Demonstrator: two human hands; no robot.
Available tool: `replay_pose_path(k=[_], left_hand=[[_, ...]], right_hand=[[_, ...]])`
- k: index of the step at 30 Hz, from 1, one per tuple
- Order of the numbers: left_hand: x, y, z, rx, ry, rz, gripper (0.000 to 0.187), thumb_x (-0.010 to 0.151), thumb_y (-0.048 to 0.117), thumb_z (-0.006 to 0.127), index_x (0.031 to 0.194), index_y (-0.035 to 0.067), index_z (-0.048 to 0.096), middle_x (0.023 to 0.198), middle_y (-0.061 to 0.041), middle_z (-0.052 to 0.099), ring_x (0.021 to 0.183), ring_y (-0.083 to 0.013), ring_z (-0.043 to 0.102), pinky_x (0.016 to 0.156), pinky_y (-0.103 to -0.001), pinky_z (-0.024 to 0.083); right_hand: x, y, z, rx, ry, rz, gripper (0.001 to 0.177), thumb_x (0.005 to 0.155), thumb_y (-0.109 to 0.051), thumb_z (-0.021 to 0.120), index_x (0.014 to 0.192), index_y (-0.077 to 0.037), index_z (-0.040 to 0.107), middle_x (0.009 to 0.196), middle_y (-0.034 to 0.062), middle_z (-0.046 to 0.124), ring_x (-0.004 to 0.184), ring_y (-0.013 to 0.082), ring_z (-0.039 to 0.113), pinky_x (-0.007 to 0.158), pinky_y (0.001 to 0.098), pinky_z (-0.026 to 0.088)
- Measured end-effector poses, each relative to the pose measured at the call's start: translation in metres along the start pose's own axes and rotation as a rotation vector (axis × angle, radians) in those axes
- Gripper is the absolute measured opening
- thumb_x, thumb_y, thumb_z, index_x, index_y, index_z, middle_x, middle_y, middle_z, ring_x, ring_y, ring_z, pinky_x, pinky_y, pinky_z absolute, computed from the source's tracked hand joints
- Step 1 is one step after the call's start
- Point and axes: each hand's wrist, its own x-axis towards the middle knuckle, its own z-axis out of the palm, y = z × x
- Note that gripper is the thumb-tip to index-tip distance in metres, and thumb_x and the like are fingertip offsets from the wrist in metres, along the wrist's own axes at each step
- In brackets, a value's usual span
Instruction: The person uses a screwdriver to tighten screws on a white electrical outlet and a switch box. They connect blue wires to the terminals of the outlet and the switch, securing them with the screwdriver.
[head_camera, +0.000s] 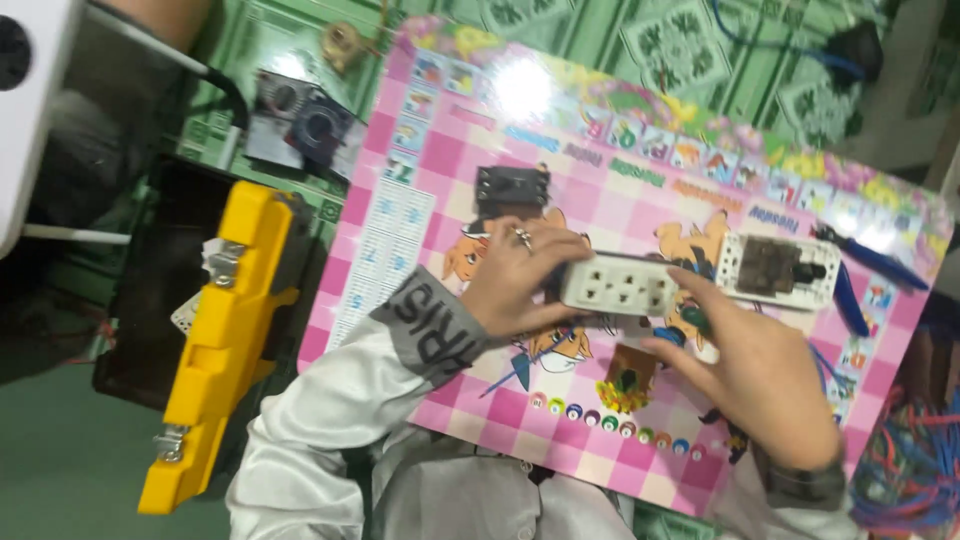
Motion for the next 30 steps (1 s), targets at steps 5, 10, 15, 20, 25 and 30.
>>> replay_pose_path(k=[5, 10, 15, 20, 25, 30], left_hand=[[-0.002, -0.002, 0.002, -0.057, 0.065, 0.030, 0.061, 0.081, 0.051, 0.080, 0.126, 0.014, 0.061, 0.123, -0.005, 0.068, 0.118, -0.0249, 0.062, 0.100, -0.045, 0.032], [0.001, 0.002, 0.002, -0.171, 0.113, 0.047, 0.062, 0.071, 0.046, 0.091, 0.118, 0.013, 0.068, 0.110, -0.005, 0.070, 0.110, -0.0243, 0.062, 0.101, -0.044, 0.032], [0.006, 0.009, -0.007, -0.186, 0.171, 0.085, 0.069, 0.080, 0.060, 0.079, 0.130, 0.015, 0.062, 0.121, -0.007, 0.066, 0.119, -0.0273, 0.059, 0.104, -0.046, 0.034], [0.010, 0.022, -0.033, -0.152, 0.272, -0.083, 0.047, 0.102, 0.049, 0.046, 0.124, 0.010, 0.061, 0.123, -0.008, 0.066, 0.120, -0.0279, 0.060, 0.108, -0.048, 0.039], [0.011, 0.027, -0.035, -0.205, 0.432, -0.180, 0.048, 0.106, 0.042, 0.046, 0.135, 0.004, 0.052, 0.132, -0.014, 0.058, 0.126, -0.0301, 0.056, 0.109, -0.044, 0.049], [0.004, 0.022, -0.018, -0.464, -0.030, -0.241, 0.060, 0.100, 0.051, 0.048, 0.148, 0.017, 0.040, 0.127, -0.008, 0.060, 0.109, -0.0210, 0.061, 0.079, -0.033, 0.054]], right_hand=[[0.017, -0.016, 0.033, -0.118, 0.191, -0.123, 0.084, 0.072, -0.057, 0.077, 0.144, -0.018, 0.055, 0.070, 0.0070, 0.072, 0.057, 0.0283, 0.070, 0.048, 0.0385, 0.051], [0.025, -0.007, 0.049, -0.011, 0.252, -0.177, 0.063, 0.072, -0.041, 0.086, 0.128, -0.020, 0.066, 0.079, 0.0061, 0.077, 0.070, 0.0274, 0.076, 0.058, 0.0335, 0.059], [0.012, -0.012, -0.002, 0.358, 0.221, -0.048, 0.061, 0.058, -0.033, 0.098, 0.107, -0.005, 0.074, 0.079, 0.0227, 0.077, 0.078, 0.0393, 0.077, 0.062, 0.0424, 0.061], [-0.036, 0.057, 0.001, 0.525, 0.335, 0.195, 0.062, 0.064, -0.028, 0.092, 0.115, -0.005, 0.067, 0.096, 0.0078, 0.068, 0.081, 0.0131, 0.063, 0.063, 0.0264, 0.052], [-0.044, 0.096, 0.014, 0.614, 0.533, 0.135, 0.077, 0.089, -0.030, 0.070, 0.151, 0.013, 0.055, 0.093, 0.0158, 0.050, 0.069, 0.0191, 0.039, 0.056, 0.0404, 0.033], [-0.017, 0.038, -0.002, 0.878, 0.338, 0.296, 0.046, 0.081, -0.013, 0.077, 0.119, 0.000, 0.054, 0.112, 0.0188, 0.068, 0.088, 0.0286, 0.071, 0.068, 0.0352, 0.062]])
